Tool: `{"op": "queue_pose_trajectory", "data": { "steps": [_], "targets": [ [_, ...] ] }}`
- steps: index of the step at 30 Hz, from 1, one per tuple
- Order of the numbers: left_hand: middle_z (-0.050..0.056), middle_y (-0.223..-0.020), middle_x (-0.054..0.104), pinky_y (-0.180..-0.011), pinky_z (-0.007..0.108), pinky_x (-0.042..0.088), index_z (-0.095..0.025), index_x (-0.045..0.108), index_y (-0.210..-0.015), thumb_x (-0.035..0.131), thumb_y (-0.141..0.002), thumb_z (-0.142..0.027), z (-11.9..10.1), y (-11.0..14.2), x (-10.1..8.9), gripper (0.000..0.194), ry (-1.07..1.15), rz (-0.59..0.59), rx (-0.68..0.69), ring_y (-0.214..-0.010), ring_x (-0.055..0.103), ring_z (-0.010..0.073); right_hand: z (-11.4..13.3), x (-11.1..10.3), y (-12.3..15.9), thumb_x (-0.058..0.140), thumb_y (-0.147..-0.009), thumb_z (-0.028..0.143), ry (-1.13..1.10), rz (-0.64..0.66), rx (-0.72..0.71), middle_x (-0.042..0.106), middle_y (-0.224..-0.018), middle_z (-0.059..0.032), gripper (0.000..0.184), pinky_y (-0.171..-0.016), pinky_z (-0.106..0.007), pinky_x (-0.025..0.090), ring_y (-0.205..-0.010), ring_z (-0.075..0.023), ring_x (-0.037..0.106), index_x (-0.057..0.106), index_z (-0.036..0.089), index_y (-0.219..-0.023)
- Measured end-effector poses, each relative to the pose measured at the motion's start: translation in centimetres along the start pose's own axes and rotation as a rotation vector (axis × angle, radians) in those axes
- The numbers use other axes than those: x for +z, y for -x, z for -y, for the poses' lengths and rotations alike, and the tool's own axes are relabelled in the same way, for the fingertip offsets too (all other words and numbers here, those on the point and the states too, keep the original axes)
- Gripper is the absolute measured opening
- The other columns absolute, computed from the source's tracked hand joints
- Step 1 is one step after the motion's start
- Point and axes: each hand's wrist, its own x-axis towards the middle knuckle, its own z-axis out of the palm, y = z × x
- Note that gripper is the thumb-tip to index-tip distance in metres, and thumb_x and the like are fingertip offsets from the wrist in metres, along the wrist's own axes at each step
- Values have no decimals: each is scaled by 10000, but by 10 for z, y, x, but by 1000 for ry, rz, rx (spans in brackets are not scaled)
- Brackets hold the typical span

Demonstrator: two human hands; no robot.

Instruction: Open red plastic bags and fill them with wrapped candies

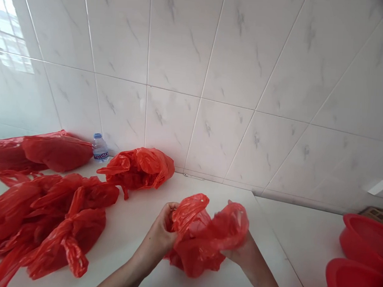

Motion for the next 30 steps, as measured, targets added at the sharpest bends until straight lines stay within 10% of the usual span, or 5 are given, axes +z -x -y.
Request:
{"op": "queue_pose_trajectory", "data": {
  "steps": [9, 14, 20, 25, 30],
  "targets": [
    [27, -819, 656, -675, 282, 482, -181, 648, -796, 588, -729, -241, -13, 5, -4, 108, 321, 15, -112, -754, 605, 179, 15, -19, -16, 532, -790, 451, -329, 86, -62, 641, -1121, -73, 287, -825, -472, 502, -1025, -288, 602, 648, 287, -995],
    [122, -1073, 654, -869, 374, 480, -143, 665, -986, 554, -813, -333, -10, 6, -3, 280, 594, 38, -137, -984, 607, 250, 23, -12, -10, 447, -836, 371, -659, 29, -133, 289, -498, 56, 168, -519, -276, 459, -428, -122, 353, 562, 311, -730],
    [18, -675, 596, -715, 312, 497, -167, 583, -671, 549, -789, -278, -2, 8, 15, 165, 681, -10, -193, -671, 595, 158, 34, 1, 9, 280, -635, 903, -550, 341, -33, 369, -489, 16, 764, -459, -289, 348, -449, -133, 337, 677, 260, -747],
    [-41, -507, 445, -456, 191, 355, -181, 449, -556, 562, -754, -275, -1, 9, 25, 247, 617, -32, -287, -448, 412, 72, 38, 20, 23, 543, -796, 606, -227, 236, 114, 460, -544, 26, 475, -527, -275, 394, -510, -133, 424, 663, 243, -1078],
    [-64, -507, 449, -435, 180, 321, -187, 429, -611, 636, -705, -244, 1, 12, 27, 234, 592, 30, -298, -418, 387, 54, 44, 42, 22, 678, -728, 444, -164, 279, 199, 466, -584, 77, 786, -545, -239, 410, -528, -111, 463, 336, 263, -1413]
  ]
}}
